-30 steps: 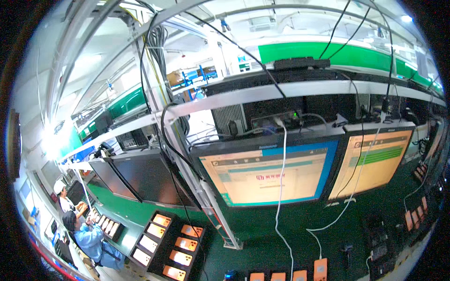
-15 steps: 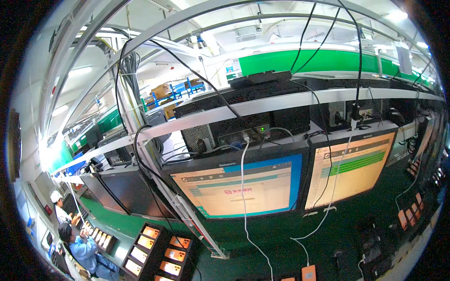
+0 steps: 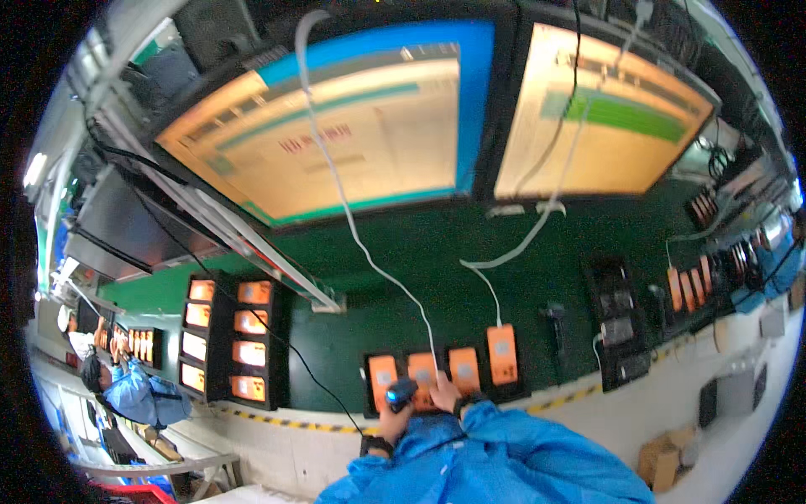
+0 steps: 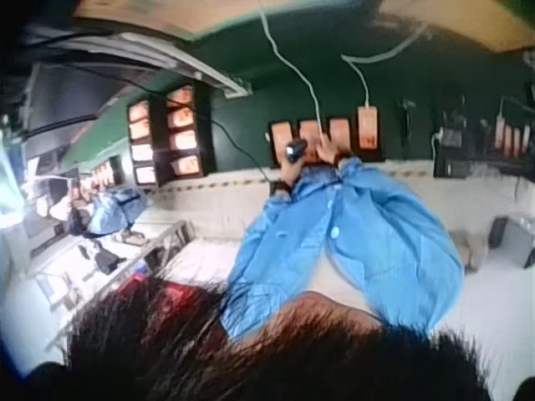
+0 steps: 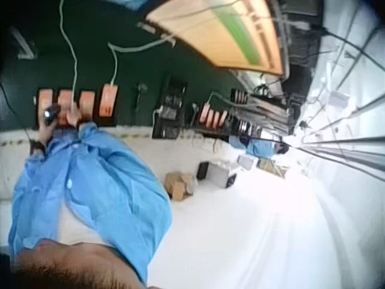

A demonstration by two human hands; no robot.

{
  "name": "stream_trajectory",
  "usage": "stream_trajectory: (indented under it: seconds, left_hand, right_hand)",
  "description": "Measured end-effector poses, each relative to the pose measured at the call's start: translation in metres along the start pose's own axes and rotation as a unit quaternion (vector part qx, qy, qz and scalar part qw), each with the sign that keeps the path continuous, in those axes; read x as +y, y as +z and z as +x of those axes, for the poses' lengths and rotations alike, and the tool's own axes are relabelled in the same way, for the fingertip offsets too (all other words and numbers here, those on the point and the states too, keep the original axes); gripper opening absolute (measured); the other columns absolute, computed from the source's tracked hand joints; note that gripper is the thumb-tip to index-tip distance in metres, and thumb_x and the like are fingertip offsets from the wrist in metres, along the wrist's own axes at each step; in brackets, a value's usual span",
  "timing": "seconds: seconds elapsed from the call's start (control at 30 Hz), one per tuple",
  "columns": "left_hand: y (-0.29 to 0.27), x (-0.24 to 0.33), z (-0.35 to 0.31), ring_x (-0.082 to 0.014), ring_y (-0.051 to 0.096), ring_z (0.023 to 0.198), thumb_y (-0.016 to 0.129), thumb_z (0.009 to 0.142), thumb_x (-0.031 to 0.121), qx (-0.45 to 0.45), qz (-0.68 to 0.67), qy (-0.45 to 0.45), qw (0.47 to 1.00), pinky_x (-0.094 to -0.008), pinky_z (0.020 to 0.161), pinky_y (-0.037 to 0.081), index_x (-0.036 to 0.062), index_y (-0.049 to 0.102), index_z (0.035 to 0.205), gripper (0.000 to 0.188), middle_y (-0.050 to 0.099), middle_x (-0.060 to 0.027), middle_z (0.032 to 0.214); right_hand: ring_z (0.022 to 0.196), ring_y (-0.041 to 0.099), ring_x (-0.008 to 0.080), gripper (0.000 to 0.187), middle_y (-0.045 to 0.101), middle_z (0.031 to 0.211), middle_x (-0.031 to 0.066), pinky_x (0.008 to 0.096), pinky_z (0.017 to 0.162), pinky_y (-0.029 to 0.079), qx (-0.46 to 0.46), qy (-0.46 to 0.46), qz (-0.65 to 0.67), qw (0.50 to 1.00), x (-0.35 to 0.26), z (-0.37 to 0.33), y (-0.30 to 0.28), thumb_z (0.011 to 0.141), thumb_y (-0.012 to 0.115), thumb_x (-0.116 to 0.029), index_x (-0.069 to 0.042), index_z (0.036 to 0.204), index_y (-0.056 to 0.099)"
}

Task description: Scanning handheld electronic devices and interacting with a workstation monitor during manufacturing quality control.

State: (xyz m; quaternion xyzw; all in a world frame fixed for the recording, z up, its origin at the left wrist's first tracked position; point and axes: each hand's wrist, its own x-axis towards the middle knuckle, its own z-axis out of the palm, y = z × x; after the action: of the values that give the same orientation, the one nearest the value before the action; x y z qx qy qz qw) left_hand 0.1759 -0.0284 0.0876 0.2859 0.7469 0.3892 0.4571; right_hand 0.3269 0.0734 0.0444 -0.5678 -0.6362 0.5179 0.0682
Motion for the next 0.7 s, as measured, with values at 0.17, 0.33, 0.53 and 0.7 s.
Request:
stream_trajectory:
  seconds: [0.17,0.33,0.53,0.7]
  left_hand:
    - [0.011,-0.013,0.003,-0.0269,0.064,0.078,0.070,0.068,0.030,0.004,0.070,0.009,0.998,-0.0360,0.071,0.049,-0.0001,0.061,0.096,0.042,0.065,-0.0160,0.083]
    - [0.010,0.025,-0.010,-0.0284,0.064,0.078,0.068,0.069,0.028,-0.041,0.079,-0.055,0.994,-0.0367,0.070,0.048,-0.0013,0.060,0.092,0.038,0.065,-0.0168,0.081]
    - [0.011,-0.012,0.005,-0.0209,0.060,0.061,0.068,0.071,0.029,-0.046,0.095,-0.028,0.994,-0.0339,0.058,0.047,0.0000,0.060,0.085,0.033,0.062,-0.0114,0.068]
    - [-0.001,0.025,-0.006,-0.0214,0.062,0.058,0.068,0.072,0.028,-0.037,0.100,0.013,0.994,-0.0333,0.057,0.048,-0.0004,0.061,0.087,0.032,0.062,-0.0115,0.064]
  right_hand:
    - [0.088,0.053,0.0372,0.033,0.051,0.090,0.0191,0.0416,0.076,0.043,-0.021,-0.032,0.039,0.998,0.023,-0.002,0.002,0.078,0.048,-0.007,-0.002,0.109,0.038]
    - [0.080,0.057,0.0420,0.027,0.056,0.086,0.0231,0.0494,0.068,0.043,0.043,-0.075,0.048,0.995,0.006,-0.025,-0.005,0.080,0.045,-0.010,-0.003,0.106,0.039]
    - [0.078,0.056,0.0444,0.029,0.056,0.085,0.0252,0.0520,0.067,0.042,0.063,-0.075,0.039,0.994,0.012,-0.023,0.002,0.080,0.046,-0.011,-0.004,0.107,0.040]
    - [0.075,0.055,0.0459,0.021,0.057,0.077,0.0253,0.0522,0.062,0.042,0.156,-0.105,0.048,0.981,0.013,-0.009,0.010,0.081,0.048,-0.012,-0.005,0.099,0.042]
